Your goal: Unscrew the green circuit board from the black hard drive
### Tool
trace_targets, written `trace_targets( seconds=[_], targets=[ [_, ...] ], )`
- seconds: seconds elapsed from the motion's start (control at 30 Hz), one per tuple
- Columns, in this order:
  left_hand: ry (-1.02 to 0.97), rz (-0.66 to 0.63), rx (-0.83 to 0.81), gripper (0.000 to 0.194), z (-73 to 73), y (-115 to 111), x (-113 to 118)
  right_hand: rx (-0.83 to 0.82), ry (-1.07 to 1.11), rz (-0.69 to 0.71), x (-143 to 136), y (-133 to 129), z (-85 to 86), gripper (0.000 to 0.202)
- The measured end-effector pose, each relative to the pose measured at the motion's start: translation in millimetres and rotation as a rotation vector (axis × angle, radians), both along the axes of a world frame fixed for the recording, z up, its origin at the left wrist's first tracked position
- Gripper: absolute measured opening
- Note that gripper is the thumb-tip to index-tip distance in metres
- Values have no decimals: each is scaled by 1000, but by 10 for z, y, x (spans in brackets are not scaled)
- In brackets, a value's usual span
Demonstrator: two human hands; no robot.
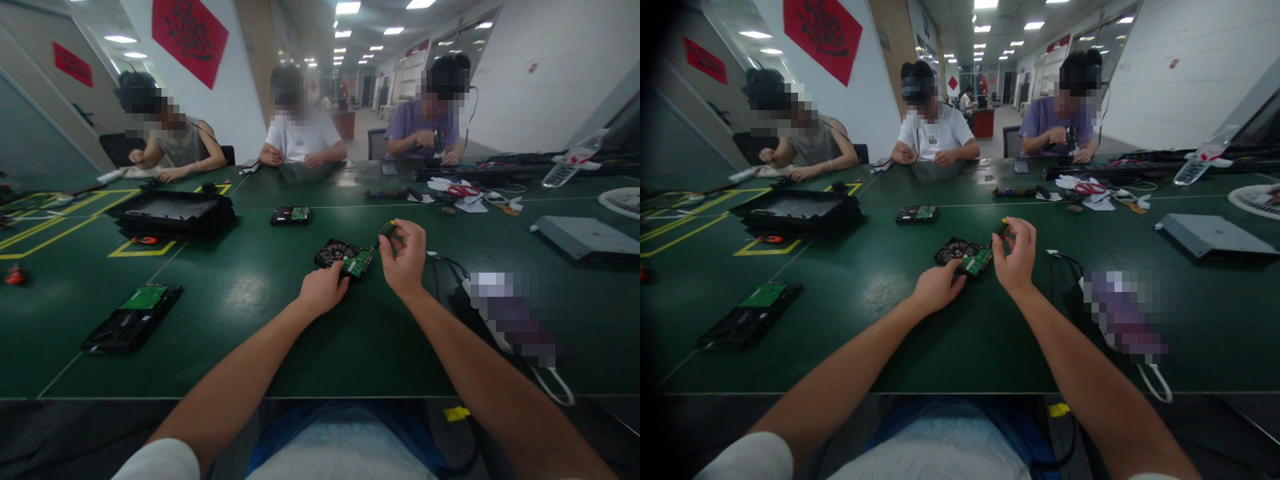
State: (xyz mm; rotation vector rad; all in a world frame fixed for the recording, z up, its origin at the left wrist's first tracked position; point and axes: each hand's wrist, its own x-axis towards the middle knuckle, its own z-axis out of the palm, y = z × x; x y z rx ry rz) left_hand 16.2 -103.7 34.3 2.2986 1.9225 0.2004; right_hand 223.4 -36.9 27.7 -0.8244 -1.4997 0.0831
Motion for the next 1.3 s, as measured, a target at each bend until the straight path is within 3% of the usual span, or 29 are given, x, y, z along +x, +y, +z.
trace_targets(
  seconds=[0.93,1.3],
  targets=[
    [-2,0,-9,52,1,-4,-4,18,-52,-67,-16,-46,77,42],
    [24,17,-4,53,-9,4,19,41,-75,74,-125,-38,163,38]
  ],
)
